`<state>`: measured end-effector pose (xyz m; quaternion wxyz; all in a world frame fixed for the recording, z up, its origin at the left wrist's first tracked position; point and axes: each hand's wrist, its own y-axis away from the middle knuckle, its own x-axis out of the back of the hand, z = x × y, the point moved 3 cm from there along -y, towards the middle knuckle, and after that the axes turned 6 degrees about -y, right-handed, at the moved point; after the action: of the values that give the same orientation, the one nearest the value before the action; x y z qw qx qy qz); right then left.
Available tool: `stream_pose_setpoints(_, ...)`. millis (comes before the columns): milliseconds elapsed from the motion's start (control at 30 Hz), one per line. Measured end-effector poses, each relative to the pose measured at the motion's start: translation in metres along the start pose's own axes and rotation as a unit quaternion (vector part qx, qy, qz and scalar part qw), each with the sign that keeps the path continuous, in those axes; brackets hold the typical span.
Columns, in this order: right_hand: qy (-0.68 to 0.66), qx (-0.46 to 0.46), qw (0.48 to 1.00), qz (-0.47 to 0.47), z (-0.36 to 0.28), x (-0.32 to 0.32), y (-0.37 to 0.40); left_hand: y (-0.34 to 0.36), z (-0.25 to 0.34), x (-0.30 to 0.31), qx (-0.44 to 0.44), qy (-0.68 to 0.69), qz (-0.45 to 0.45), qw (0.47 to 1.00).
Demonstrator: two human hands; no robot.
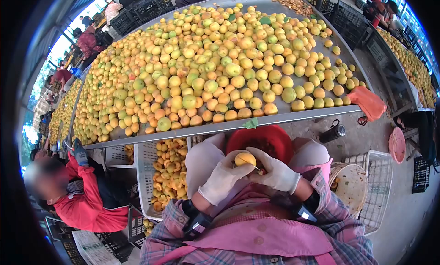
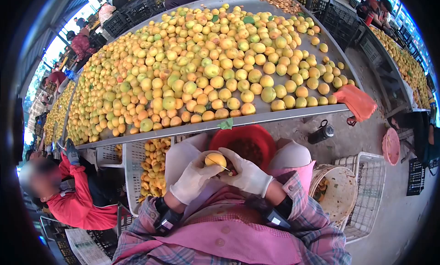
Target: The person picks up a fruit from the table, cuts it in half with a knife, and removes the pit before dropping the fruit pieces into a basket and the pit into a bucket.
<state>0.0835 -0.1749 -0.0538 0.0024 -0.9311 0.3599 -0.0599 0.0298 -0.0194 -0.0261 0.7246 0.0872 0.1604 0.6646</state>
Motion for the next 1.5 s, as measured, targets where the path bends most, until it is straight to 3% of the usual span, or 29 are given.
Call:
stream_pose_setpoints(33,0.001,0.003,1.000,0.000,-0.010,0.003,-0.001,0.002,-0.001,0.001,0.009,0.023,-0.010,1.000)
stream_pose_setpoints(100,0.113,-0.099,0.988,-0.039,-0.019,0.008,-0.004,0.003,-0.006,0.007,0.038,0.088,-0.016,0.995)
stream_pose_setpoints(167,0.024,-0.058,0.998,0.017,-0.021,0.017,-0.006,0.005,-0.011,0.014,0.065,0.153,-0.021,0.986)
stream_pose_setpoints(233,-0.150,-0.265,0.950,0.072,-0.047,0.033,-0.010,0.009,-0.012,0.024,0.051,0.261,-0.010,0.964)
stream_pose_setpoints(300,-0.276,-0.145,0.938,0.152,-0.057,0.043,-0.014,0.014,-0.007,0.031,0.022,0.285,-0.023,0.958)
stream_pose_setpoints(367,-0.426,-0.058,0.872,0.233,-0.070,0.035,-0.022,0.021,0.003,0.033,-0.009,0.321,-0.063,0.945)
stream_pose_setpoints(400,-0.446,-0.014,0.867,0.221,-0.071,0.032,-0.025,0.021,-0.003,0.036,-0.025,0.341,-0.083,0.936)
stream_pose_setpoints(567,-0.429,0.005,0.867,0.252,-0.108,0.016,-0.039,0.023,0.001,0.035,-0.069,0.374,-0.115,0.918)
stream_pose_setpoints(633,-0.433,0.113,0.851,0.275,-0.125,0.012,-0.043,0.023,-0.002,0.031,-0.068,0.401,-0.140,0.903)
stream_pose_setpoints(767,-0.391,0.194,0.854,0.284,-0.150,0.004,-0.047,0.026,0.011,0.021,-0.093,0.396,-0.168,0.898)
stream_pose_setpoints(1033,-0.405,0.167,0.857,0.271,-0.144,-0.011,-0.049,0.028,0.015,0.011,-0.072,0.388,-0.182,0.901)
stream_pose_setpoints(1067,-0.312,0.193,0.892,0.263,-0.142,-0.011,-0.050,0.027,0.015,0.009,-0.068,0.367,-0.160,0.914)
stream_pose_setpoints(1167,-0.274,0.195,0.918,0.212,-0.150,-0.010,-0.051,0.026,0.023,0.007,-0.054,0.313,-0.168,0.933)
stream_pose_setpoints(1300,-0.298,0.157,0.924,0.182,-0.154,-0.010,-0.047,0.025,0.028,0.008,-0.053,0.260,-0.173,0.948)
stream_pose_setpoints(1400,-0.344,0.181,0.896,0.217,-0.159,-0.009,-0.043,0.020,0.039,0.002,-0.114,0.187,-0.181,0.959)
stream_pose_setpoints(1433,-0.229,0.206,0.921,0.239,-0.161,-0.007,-0.041,0.022,0.045,0.000,-0.129,0.136,-0.157,0.970)
stream_pose_setpoints(1500,-0.359,0.173,0.888,0.230,-0.165,-0.005,-0.040,0.021,0.047,-0.003,-0.131,0.110,-0.132,0.976)
